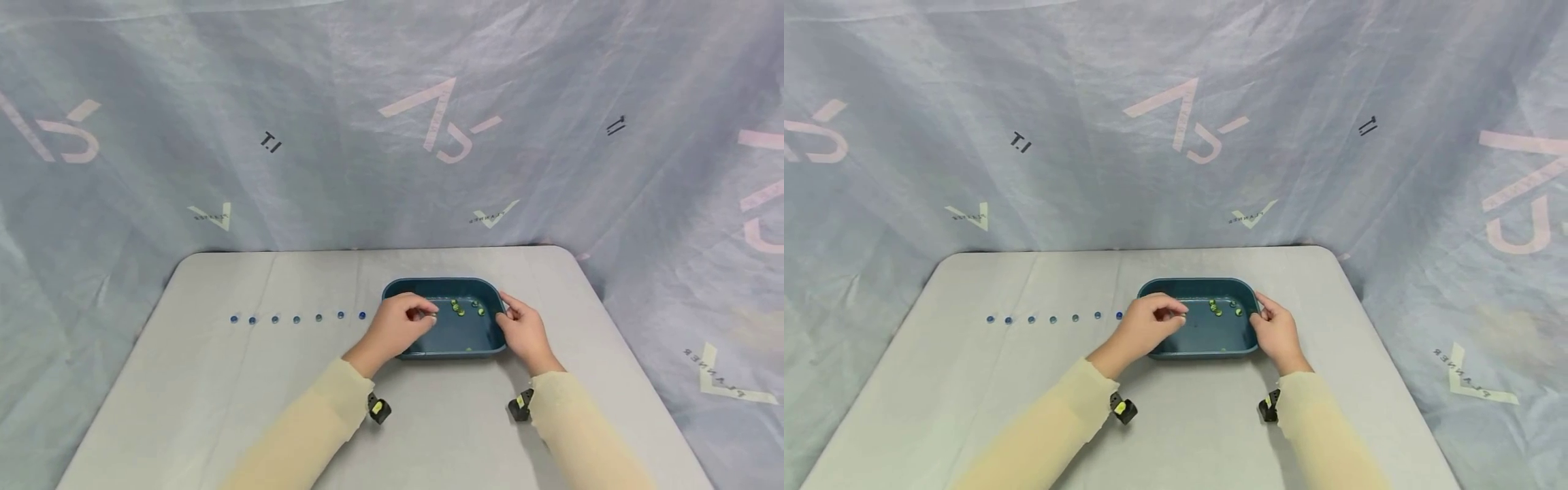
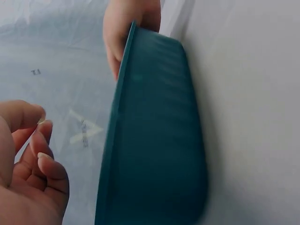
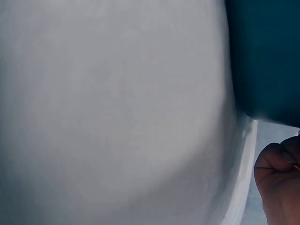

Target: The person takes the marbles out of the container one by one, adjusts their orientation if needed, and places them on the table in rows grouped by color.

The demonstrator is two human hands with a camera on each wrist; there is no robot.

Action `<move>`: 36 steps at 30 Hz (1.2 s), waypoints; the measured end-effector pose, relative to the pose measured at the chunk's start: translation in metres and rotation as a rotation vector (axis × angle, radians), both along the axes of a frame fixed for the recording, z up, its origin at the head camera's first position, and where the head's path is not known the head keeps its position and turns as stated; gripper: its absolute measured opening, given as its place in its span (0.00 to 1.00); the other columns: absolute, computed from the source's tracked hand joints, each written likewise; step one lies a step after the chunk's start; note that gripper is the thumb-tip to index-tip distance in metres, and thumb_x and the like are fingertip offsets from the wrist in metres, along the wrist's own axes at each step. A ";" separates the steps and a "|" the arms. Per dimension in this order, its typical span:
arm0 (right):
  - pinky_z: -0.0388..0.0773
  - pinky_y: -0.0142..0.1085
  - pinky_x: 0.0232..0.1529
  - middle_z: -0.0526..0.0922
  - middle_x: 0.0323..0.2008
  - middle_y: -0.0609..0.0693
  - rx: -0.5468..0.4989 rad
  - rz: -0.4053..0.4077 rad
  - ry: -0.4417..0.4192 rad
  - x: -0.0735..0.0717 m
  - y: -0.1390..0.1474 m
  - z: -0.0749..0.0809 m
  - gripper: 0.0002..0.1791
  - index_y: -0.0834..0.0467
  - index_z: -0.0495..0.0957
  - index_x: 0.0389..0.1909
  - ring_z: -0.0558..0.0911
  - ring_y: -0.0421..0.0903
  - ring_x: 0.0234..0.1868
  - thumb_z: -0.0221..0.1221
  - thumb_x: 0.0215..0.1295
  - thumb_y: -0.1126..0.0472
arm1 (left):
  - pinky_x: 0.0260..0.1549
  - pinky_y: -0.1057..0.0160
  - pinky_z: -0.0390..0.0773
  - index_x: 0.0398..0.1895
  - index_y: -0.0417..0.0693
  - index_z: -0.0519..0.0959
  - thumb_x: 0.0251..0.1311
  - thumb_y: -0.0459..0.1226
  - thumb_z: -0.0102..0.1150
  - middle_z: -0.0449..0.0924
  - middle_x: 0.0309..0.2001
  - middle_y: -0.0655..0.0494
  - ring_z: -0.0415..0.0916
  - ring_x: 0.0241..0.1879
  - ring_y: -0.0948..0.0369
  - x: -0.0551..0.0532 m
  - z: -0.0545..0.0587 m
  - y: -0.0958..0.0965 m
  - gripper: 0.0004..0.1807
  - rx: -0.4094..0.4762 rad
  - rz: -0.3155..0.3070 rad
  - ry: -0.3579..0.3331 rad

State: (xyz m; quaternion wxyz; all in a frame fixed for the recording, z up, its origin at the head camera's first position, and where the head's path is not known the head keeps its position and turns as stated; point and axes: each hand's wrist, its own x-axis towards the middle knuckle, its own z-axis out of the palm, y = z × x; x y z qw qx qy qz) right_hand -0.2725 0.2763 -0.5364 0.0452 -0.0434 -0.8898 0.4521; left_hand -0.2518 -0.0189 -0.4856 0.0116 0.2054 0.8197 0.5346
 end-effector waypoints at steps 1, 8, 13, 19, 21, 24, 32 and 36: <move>0.65 0.34 0.25 0.69 0.23 0.49 -0.001 -0.001 -0.001 0.000 -0.001 0.000 0.29 0.63 0.69 0.74 0.66 0.45 0.22 0.57 0.72 0.66 | 0.30 0.63 0.76 0.45 0.57 0.88 0.69 0.37 0.67 0.80 0.38 0.66 0.73 0.32 0.61 0.002 -0.001 -0.006 0.06 0.005 0.020 0.005; 0.65 0.34 0.24 0.69 0.23 0.49 0.002 -0.005 -0.001 0.000 -0.001 -0.001 0.29 0.64 0.69 0.74 0.66 0.45 0.22 0.57 0.72 0.66 | 0.28 0.63 0.75 0.42 0.55 0.89 0.65 0.34 0.70 0.80 0.34 0.61 0.73 0.31 0.58 0.011 -0.005 -0.049 0.07 0.082 0.176 0.041; 0.65 0.34 0.24 0.69 0.23 0.49 -0.005 -0.013 -0.012 0.001 0.000 -0.001 0.29 0.62 0.69 0.74 0.66 0.45 0.22 0.57 0.73 0.66 | 0.29 0.65 0.75 0.41 0.49 0.89 0.62 0.32 0.71 0.82 0.37 0.57 0.74 0.32 0.57 0.013 -0.005 -0.074 0.06 0.140 0.267 0.063; 0.65 0.34 0.23 0.69 0.24 0.49 -0.015 -0.018 -0.003 0.002 -0.002 0.000 0.29 0.62 0.70 0.73 0.66 0.45 0.22 0.56 0.72 0.66 | 0.30 0.66 0.75 0.43 0.48 0.89 0.64 0.31 0.70 0.83 0.38 0.56 0.75 0.34 0.56 0.016 -0.014 -0.101 0.06 0.150 0.345 0.042; 0.65 0.34 0.23 0.69 0.24 0.49 -0.012 -0.016 0.000 0.002 -0.002 0.001 0.29 0.62 0.70 0.73 0.66 0.44 0.22 0.56 0.71 0.66 | 0.30 0.66 0.75 0.43 0.47 0.89 0.64 0.32 0.70 0.83 0.37 0.56 0.75 0.34 0.57 0.018 -0.017 -0.108 0.06 0.145 0.363 0.027; 0.65 0.34 0.23 0.69 0.24 0.49 -0.011 -0.014 0.001 0.002 -0.002 0.001 0.29 0.63 0.70 0.73 0.66 0.44 0.22 0.56 0.71 0.66 | 0.31 0.66 0.75 0.44 0.46 0.88 0.65 0.32 0.70 0.83 0.37 0.55 0.75 0.35 0.56 0.019 -0.020 -0.113 0.06 0.131 0.379 0.020; 0.65 0.34 0.23 0.69 0.23 0.49 -0.016 -0.016 0.003 0.001 -0.001 -0.001 0.29 0.62 0.70 0.73 0.66 0.45 0.22 0.56 0.71 0.66 | 0.28 0.68 0.74 0.43 0.43 0.88 0.62 0.32 0.72 0.82 0.35 0.54 0.74 0.33 0.57 0.017 -0.037 -0.108 0.07 0.100 0.375 -0.025; 0.65 0.34 0.23 0.69 0.23 0.49 -0.010 -0.013 0.009 0.000 -0.001 -0.003 0.29 0.62 0.70 0.73 0.66 0.45 0.22 0.56 0.71 0.66 | 0.28 0.68 0.75 0.42 0.43 0.89 0.62 0.31 0.72 0.83 0.36 0.52 0.75 0.33 0.57 0.014 -0.046 -0.103 0.07 0.146 0.363 -0.073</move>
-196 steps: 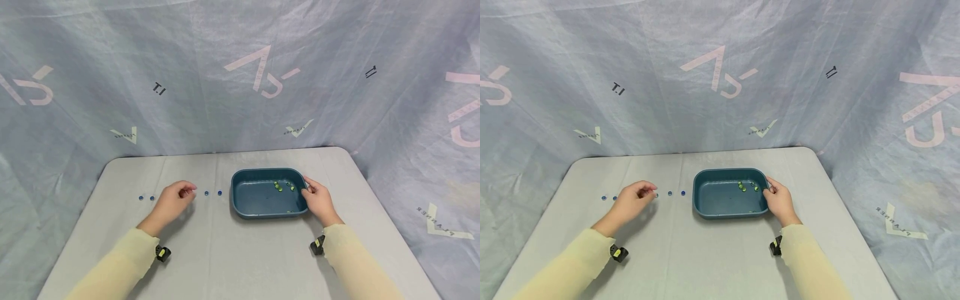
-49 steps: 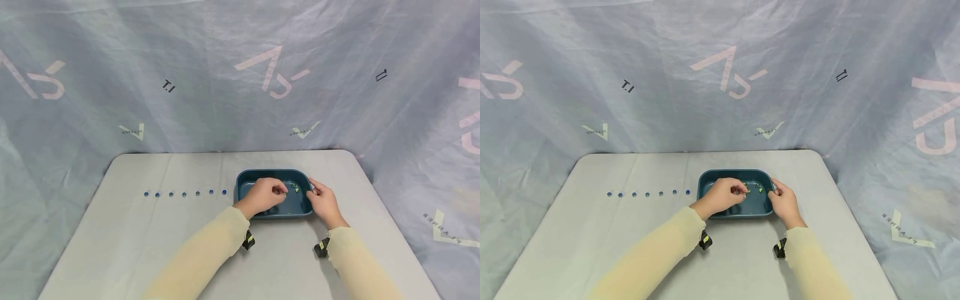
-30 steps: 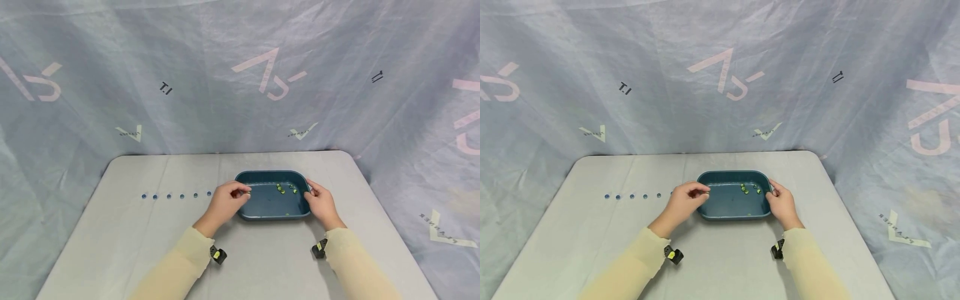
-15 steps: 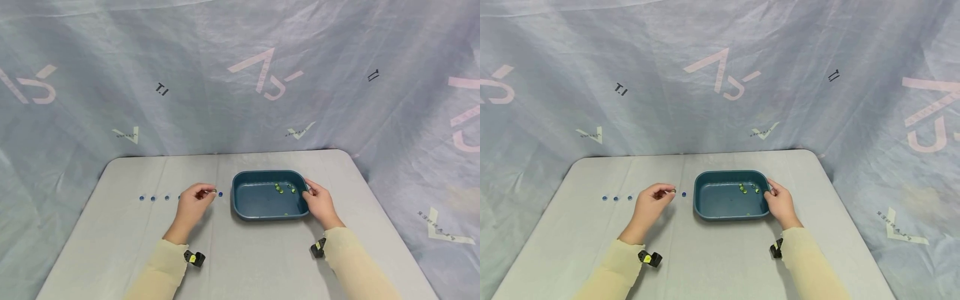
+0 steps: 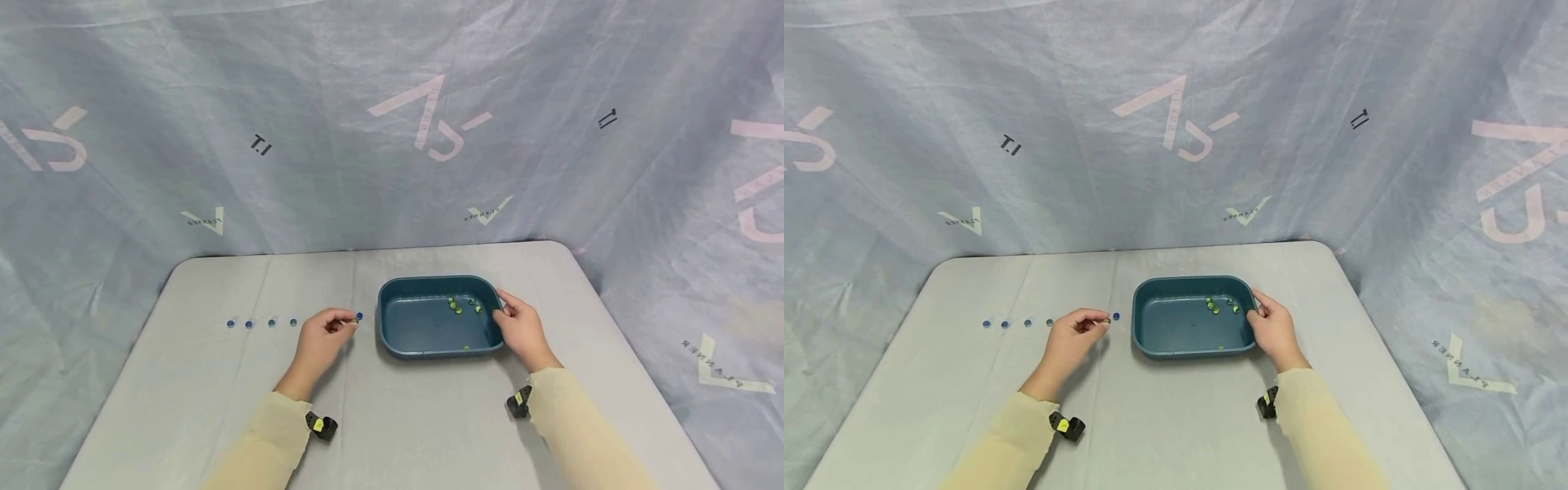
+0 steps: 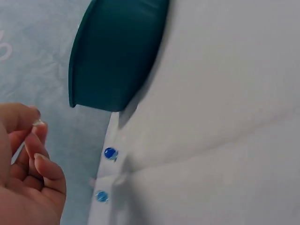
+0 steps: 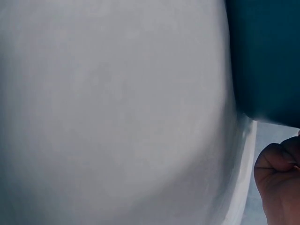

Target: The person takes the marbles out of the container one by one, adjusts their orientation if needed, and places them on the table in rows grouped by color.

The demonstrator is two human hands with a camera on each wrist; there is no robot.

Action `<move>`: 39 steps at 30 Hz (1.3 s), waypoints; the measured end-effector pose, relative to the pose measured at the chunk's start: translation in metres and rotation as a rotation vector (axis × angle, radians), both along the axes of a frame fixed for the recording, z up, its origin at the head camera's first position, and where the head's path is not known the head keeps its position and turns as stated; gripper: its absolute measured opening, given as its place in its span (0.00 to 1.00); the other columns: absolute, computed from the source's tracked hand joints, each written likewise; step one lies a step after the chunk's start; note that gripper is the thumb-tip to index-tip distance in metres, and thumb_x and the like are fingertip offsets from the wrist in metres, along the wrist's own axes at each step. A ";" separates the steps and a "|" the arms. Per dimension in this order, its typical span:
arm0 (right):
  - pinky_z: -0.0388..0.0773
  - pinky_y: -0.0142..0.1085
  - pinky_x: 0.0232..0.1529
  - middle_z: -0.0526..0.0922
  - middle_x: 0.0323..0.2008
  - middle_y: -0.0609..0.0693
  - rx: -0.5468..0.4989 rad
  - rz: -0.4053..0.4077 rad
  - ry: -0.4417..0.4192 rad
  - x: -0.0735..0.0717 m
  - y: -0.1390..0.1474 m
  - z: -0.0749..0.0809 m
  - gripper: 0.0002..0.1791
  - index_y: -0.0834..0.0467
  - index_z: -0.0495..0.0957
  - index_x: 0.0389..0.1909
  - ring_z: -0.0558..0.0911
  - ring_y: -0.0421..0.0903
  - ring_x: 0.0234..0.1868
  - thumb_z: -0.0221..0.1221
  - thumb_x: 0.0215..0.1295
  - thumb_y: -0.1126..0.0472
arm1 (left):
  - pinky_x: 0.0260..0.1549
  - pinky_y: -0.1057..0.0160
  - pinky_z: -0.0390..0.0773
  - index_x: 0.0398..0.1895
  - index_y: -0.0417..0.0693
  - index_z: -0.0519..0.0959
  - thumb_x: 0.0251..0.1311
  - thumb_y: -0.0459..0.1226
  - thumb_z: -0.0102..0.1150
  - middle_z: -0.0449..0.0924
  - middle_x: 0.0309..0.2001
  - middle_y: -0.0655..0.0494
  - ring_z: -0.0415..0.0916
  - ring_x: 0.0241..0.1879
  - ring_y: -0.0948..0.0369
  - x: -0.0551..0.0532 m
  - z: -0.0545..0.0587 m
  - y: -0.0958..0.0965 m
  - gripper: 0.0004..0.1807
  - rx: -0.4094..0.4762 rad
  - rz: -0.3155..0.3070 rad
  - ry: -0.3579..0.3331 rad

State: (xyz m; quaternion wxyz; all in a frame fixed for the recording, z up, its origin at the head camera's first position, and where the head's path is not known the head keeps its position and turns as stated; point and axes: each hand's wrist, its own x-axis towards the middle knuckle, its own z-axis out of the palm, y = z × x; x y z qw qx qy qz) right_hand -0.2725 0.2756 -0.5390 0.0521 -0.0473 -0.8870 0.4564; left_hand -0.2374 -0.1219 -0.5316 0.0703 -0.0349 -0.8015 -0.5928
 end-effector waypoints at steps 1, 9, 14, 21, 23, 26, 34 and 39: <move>0.65 0.34 0.23 0.69 0.23 0.49 0.001 0.001 0.001 0.000 0.000 0.000 0.29 0.63 0.70 0.73 0.66 0.45 0.22 0.56 0.71 0.66 | 0.28 0.68 0.75 0.42 0.42 0.89 0.62 0.31 0.72 0.83 0.36 0.52 0.75 0.33 0.57 -0.001 -0.002 0.001 0.07 0.011 -0.003 -0.007; 0.65 0.34 0.23 0.69 0.23 0.49 0.005 0.004 -0.001 -0.001 -0.002 0.000 0.29 0.63 0.70 0.73 0.66 0.45 0.22 0.57 0.71 0.66 | 0.30 0.68 0.75 0.41 0.44 0.88 0.61 0.32 0.71 0.84 0.34 0.54 0.75 0.32 0.58 -0.005 -0.019 0.001 0.06 -0.014 -0.004 -0.083; 0.65 0.34 0.24 0.68 0.23 0.48 0.002 0.002 0.007 -0.002 -0.002 0.000 0.29 0.64 0.70 0.73 0.66 0.45 0.22 0.57 0.70 0.66 | 0.32 0.66 0.76 0.38 0.47 0.88 0.59 0.32 0.72 0.84 0.32 0.57 0.76 0.32 0.59 -0.009 -0.032 -0.001 0.05 -0.072 0.011 -0.135; 0.65 0.34 0.24 0.69 0.23 0.49 0.004 -0.001 0.011 -0.003 -0.001 0.000 0.29 0.63 0.70 0.73 0.66 0.45 0.22 0.57 0.71 0.66 | 0.34 0.63 0.77 0.37 0.49 0.88 0.59 0.33 0.72 0.83 0.32 0.58 0.76 0.32 0.59 -0.011 -0.035 -0.001 0.05 -0.140 0.024 -0.150; 0.65 0.34 0.24 0.69 0.23 0.49 0.003 0.000 0.009 -0.003 -0.001 0.000 0.29 0.62 0.71 0.73 0.67 0.45 0.22 0.57 0.71 0.66 | 0.34 0.63 0.77 0.37 0.49 0.88 0.60 0.32 0.72 0.82 0.31 0.58 0.76 0.32 0.60 -0.011 -0.035 0.000 0.04 -0.178 0.013 -0.141; 0.65 0.34 0.24 0.69 0.23 0.49 0.004 0.001 0.008 -0.002 -0.001 0.000 0.29 0.62 0.70 0.73 0.67 0.46 0.23 0.57 0.71 0.66 | 0.34 0.62 0.78 0.36 0.49 0.87 0.60 0.32 0.71 0.81 0.30 0.59 0.76 0.31 0.61 -0.010 -0.035 0.002 0.03 -0.238 -0.002 -0.125; 0.65 0.34 0.24 0.69 0.23 0.49 0.002 0.002 0.005 -0.001 0.000 0.000 0.29 0.62 0.70 0.73 0.67 0.45 0.22 0.57 0.71 0.67 | 0.34 0.61 0.77 0.34 0.49 0.86 0.60 0.31 0.72 0.80 0.30 0.59 0.75 0.31 0.62 -0.009 -0.034 0.004 0.04 -0.281 -0.021 -0.122; 0.65 0.34 0.24 0.69 0.23 0.49 0.001 0.002 0.005 -0.001 0.000 -0.001 0.29 0.63 0.70 0.73 0.67 0.45 0.22 0.57 0.71 0.66 | 0.34 0.60 0.77 0.33 0.49 0.87 0.58 0.31 0.73 0.79 0.30 0.59 0.75 0.31 0.62 -0.010 -0.035 0.003 0.05 -0.304 -0.028 -0.110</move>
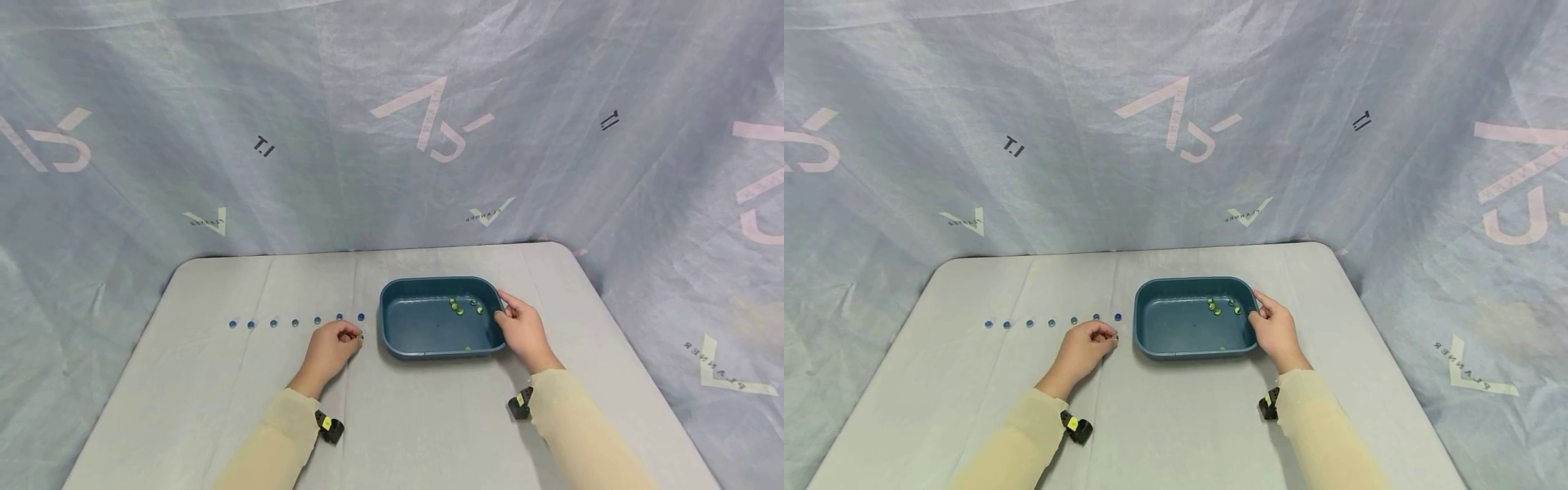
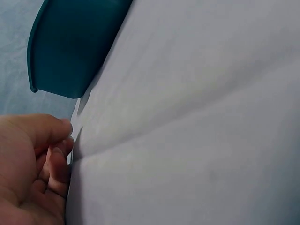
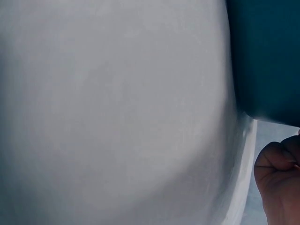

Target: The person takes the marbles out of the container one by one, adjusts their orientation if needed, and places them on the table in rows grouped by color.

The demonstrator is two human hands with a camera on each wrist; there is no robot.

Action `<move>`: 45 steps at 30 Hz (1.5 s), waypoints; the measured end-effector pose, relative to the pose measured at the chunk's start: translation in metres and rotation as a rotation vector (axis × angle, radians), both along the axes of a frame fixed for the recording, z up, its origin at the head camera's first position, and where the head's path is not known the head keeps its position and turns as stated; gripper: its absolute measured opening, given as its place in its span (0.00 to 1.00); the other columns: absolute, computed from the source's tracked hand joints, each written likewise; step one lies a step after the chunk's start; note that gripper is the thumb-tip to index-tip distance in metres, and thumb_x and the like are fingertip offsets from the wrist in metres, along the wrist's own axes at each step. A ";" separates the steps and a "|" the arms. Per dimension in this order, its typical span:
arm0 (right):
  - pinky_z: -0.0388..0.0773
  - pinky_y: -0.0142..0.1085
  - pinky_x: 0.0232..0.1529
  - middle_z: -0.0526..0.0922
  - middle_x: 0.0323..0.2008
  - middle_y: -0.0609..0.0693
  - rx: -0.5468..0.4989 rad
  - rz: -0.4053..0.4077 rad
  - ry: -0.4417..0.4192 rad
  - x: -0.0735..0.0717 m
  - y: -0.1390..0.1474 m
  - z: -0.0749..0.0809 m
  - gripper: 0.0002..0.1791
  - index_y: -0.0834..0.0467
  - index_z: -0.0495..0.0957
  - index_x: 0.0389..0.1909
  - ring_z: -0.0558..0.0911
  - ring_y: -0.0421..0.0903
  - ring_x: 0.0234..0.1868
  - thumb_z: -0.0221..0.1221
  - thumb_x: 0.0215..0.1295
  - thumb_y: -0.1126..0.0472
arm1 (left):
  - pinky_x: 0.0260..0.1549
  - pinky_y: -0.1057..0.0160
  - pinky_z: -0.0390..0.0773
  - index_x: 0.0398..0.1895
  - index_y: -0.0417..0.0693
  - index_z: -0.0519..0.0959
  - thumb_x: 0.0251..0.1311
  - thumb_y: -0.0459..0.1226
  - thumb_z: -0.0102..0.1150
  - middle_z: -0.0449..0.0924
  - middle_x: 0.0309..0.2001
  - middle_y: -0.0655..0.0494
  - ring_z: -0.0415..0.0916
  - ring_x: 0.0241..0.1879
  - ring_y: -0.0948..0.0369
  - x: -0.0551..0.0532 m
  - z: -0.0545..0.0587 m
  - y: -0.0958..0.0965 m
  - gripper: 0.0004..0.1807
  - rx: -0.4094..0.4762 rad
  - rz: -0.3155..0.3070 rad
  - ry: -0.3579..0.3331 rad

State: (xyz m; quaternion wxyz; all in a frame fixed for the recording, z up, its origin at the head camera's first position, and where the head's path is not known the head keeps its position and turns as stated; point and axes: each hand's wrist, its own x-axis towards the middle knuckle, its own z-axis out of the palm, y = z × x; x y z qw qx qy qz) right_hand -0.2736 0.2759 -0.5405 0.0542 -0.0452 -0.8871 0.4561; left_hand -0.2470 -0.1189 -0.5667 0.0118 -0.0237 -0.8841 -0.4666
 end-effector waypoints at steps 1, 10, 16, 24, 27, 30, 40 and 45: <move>0.65 0.34 0.24 0.69 0.23 0.49 -0.001 -0.001 -0.001 0.000 0.000 0.000 0.29 0.62 0.70 0.73 0.67 0.45 0.22 0.57 0.71 0.66 | 0.35 0.60 0.77 0.33 0.49 0.87 0.58 0.31 0.73 0.79 0.30 0.59 0.75 0.31 0.62 0.000 0.000 0.000 0.05 -0.006 -0.001 0.002; 0.65 0.34 0.24 0.69 0.23 0.49 -0.002 -0.005 -0.007 0.001 0.000 0.000 0.29 0.63 0.70 0.73 0.67 0.45 0.23 0.57 0.72 0.66 | 0.34 0.61 0.76 0.33 0.49 0.87 0.58 0.30 0.72 0.77 0.31 0.58 0.74 0.31 0.62 -0.001 0.000 0.001 0.04 -0.046 -0.016 0.004; 0.65 0.34 0.24 0.69 0.23 0.49 -0.003 -0.004 -0.009 0.001 0.000 0.000 0.29 0.63 0.70 0.73 0.67 0.46 0.22 0.57 0.72 0.66 | 0.34 0.61 0.76 0.33 0.50 0.87 0.57 0.30 0.73 0.77 0.31 0.58 0.73 0.32 0.62 -0.002 -0.002 0.001 0.05 -0.059 -0.017 0.015; 0.65 0.34 0.23 0.69 0.24 0.49 -0.005 -0.002 0.000 -0.001 0.001 -0.002 0.29 0.63 0.70 0.73 0.67 0.45 0.22 0.57 0.72 0.66 | 0.34 0.61 0.77 0.33 0.50 0.87 0.57 0.31 0.73 0.78 0.32 0.58 0.74 0.32 0.62 -0.002 -0.002 0.001 0.05 -0.053 -0.011 0.011; 0.65 0.33 0.23 0.69 0.24 0.49 -0.003 -0.002 0.004 -0.001 0.001 -0.003 0.29 0.63 0.70 0.73 0.67 0.45 0.22 0.57 0.72 0.66 | 0.35 0.61 0.77 0.35 0.49 0.87 0.57 0.32 0.73 0.79 0.33 0.58 0.75 0.32 0.62 -0.002 -0.003 0.001 0.05 -0.025 -0.001 -0.005; 0.65 0.33 0.22 0.69 0.23 0.49 -0.005 -0.001 0.004 -0.001 0.001 -0.003 0.29 0.63 0.70 0.73 0.67 0.44 0.22 0.57 0.72 0.66 | 0.35 0.60 0.78 0.36 0.49 0.87 0.58 0.33 0.74 0.79 0.33 0.58 0.75 0.32 0.62 -0.001 -0.003 0.001 0.05 -0.003 0.010 -0.016; 0.65 0.33 0.22 0.69 0.23 0.49 -0.012 -0.002 0.004 0.000 0.001 -0.002 0.29 0.63 0.70 0.73 0.66 0.45 0.22 0.57 0.72 0.66 | 0.38 0.60 0.78 0.40 0.48 0.88 0.60 0.36 0.72 0.82 0.35 0.58 0.76 0.35 0.60 -0.001 0.005 0.002 0.07 0.046 0.042 -0.042; 0.65 0.33 0.22 0.69 0.23 0.49 -0.013 -0.002 -0.004 -0.001 0.001 -0.002 0.29 0.62 0.70 0.73 0.66 0.44 0.21 0.57 0.72 0.66 | 0.36 0.61 0.78 0.43 0.44 0.87 0.62 0.35 0.70 0.82 0.35 0.57 0.76 0.34 0.59 0.001 0.022 0.007 0.08 0.090 0.062 0.008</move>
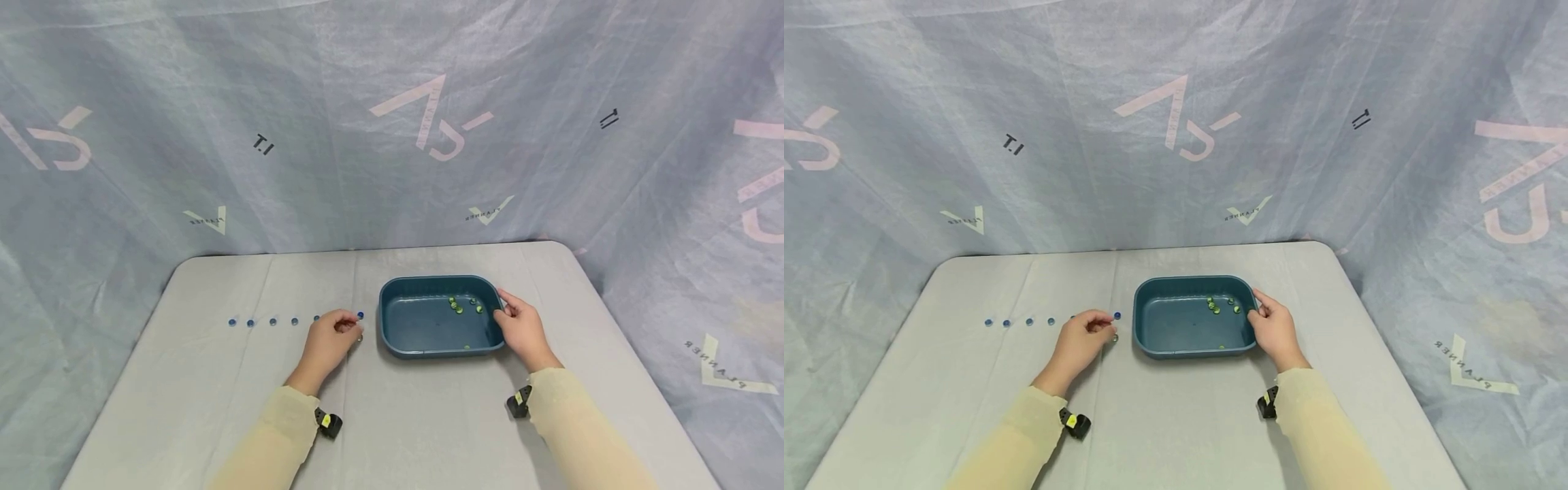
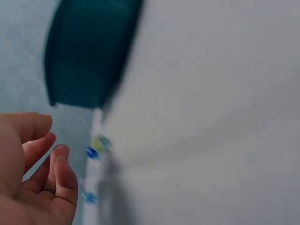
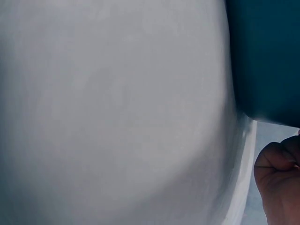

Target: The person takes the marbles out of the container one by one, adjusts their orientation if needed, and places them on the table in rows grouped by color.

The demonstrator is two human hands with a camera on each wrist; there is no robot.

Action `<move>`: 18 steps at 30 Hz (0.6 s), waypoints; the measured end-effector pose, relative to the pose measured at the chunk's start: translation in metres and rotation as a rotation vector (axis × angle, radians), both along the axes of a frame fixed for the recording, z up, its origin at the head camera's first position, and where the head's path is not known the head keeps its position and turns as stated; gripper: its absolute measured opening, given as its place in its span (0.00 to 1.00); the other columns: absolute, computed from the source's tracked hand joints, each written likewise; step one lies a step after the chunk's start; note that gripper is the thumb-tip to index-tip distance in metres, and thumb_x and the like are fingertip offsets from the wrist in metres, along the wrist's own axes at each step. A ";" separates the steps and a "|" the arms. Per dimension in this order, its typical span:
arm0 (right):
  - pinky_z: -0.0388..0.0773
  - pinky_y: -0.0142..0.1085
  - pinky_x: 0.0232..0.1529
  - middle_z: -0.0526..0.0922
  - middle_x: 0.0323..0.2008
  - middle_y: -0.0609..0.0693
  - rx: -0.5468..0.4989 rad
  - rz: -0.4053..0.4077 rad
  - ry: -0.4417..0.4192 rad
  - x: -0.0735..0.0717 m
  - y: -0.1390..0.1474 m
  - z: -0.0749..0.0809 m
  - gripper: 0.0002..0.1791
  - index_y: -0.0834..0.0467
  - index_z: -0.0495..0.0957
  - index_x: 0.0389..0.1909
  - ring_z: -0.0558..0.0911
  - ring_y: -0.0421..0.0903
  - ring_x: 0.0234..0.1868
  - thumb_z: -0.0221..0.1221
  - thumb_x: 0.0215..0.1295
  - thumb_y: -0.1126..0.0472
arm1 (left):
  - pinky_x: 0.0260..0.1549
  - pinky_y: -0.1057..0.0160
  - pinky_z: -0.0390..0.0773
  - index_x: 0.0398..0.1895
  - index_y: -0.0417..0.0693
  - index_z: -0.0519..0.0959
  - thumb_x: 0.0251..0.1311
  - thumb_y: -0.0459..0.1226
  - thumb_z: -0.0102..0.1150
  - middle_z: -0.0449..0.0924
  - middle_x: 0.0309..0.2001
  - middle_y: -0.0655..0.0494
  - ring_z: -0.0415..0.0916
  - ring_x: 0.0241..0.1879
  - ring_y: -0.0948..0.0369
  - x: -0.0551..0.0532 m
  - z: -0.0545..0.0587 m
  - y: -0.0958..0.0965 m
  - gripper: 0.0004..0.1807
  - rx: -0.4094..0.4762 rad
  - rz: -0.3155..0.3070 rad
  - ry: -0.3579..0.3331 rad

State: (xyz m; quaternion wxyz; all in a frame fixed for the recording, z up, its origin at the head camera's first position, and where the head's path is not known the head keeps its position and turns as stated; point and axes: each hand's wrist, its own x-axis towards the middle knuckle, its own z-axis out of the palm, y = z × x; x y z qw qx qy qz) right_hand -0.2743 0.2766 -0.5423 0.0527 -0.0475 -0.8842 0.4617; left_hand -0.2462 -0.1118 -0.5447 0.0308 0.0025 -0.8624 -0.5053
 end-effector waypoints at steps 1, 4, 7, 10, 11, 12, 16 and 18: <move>0.65 0.34 0.22 0.69 0.23 0.48 0.002 0.000 0.000 0.000 0.000 0.000 0.29 0.62 0.70 0.73 0.66 0.44 0.22 0.57 0.72 0.67 | 0.35 0.61 0.78 0.44 0.43 0.87 0.62 0.35 0.70 0.82 0.35 0.57 0.76 0.34 0.59 0.000 0.004 0.002 0.09 0.010 -0.006 0.016; 0.65 0.34 0.22 0.68 0.23 0.49 0.004 -0.006 -0.004 0.001 -0.001 0.000 0.29 0.62 0.70 0.74 0.66 0.44 0.21 0.57 0.72 0.67 | 0.35 0.62 0.78 0.45 0.43 0.87 0.63 0.34 0.71 0.81 0.37 0.57 0.76 0.35 0.59 0.001 0.017 0.013 0.09 0.035 -0.037 0.076; 0.65 0.34 0.22 0.68 0.23 0.49 0.005 -0.009 -0.012 0.003 -0.001 0.000 0.29 0.62 0.69 0.74 0.66 0.44 0.22 0.56 0.73 0.67 | 0.35 0.63 0.78 0.45 0.44 0.87 0.63 0.33 0.71 0.80 0.37 0.57 0.75 0.35 0.59 0.002 0.027 0.027 0.09 0.049 -0.085 0.137; 0.65 0.33 0.22 0.68 0.23 0.49 0.000 -0.009 -0.016 0.004 -0.001 0.001 0.29 0.62 0.70 0.73 0.66 0.44 0.22 0.57 0.72 0.67 | 0.34 0.63 0.77 0.44 0.46 0.87 0.63 0.34 0.71 0.78 0.37 0.58 0.74 0.34 0.60 0.004 0.033 0.041 0.08 0.047 -0.134 0.187; 0.65 0.33 0.23 0.68 0.23 0.49 -0.001 -0.009 -0.016 0.004 -0.001 0.001 0.29 0.62 0.70 0.73 0.66 0.44 0.22 0.57 0.72 0.67 | 0.33 0.63 0.77 0.44 0.47 0.87 0.64 0.34 0.71 0.78 0.36 0.58 0.74 0.34 0.61 0.004 0.034 0.045 0.07 0.042 -0.151 0.193; 0.65 0.33 0.23 0.68 0.23 0.49 -0.003 -0.010 -0.016 0.005 -0.002 0.002 0.29 0.62 0.70 0.73 0.66 0.44 0.22 0.57 0.72 0.67 | 0.33 0.64 0.77 0.43 0.48 0.86 0.64 0.34 0.71 0.77 0.36 0.59 0.73 0.33 0.61 0.004 0.034 0.049 0.07 0.031 -0.168 0.201; 0.65 0.33 0.23 0.68 0.23 0.49 -0.002 -0.011 -0.013 0.004 -0.002 0.003 0.29 0.61 0.70 0.73 0.66 0.44 0.22 0.57 0.72 0.66 | 0.33 0.64 0.77 0.44 0.51 0.86 0.66 0.37 0.69 0.77 0.35 0.62 0.73 0.33 0.63 0.002 0.039 0.065 0.06 -0.053 -0.261 0.187; 0.65 0.33 0.23 0.68 0.23 0.48 0.000 -0.008 -0.010 0.003 -0.002 0.004 0.29 0.61 0.70 0.73 0.66 0.44 0.22 0.57 0.72 0.66 | 0.34 0.64 0.77 0.46 0.50 0.87 0.68 0.38 0.68 0.77 0.36 0.64 0.73 0.34 0.63 -0.002 0.041 0.074 0.07 -0.123 -0.314 0.169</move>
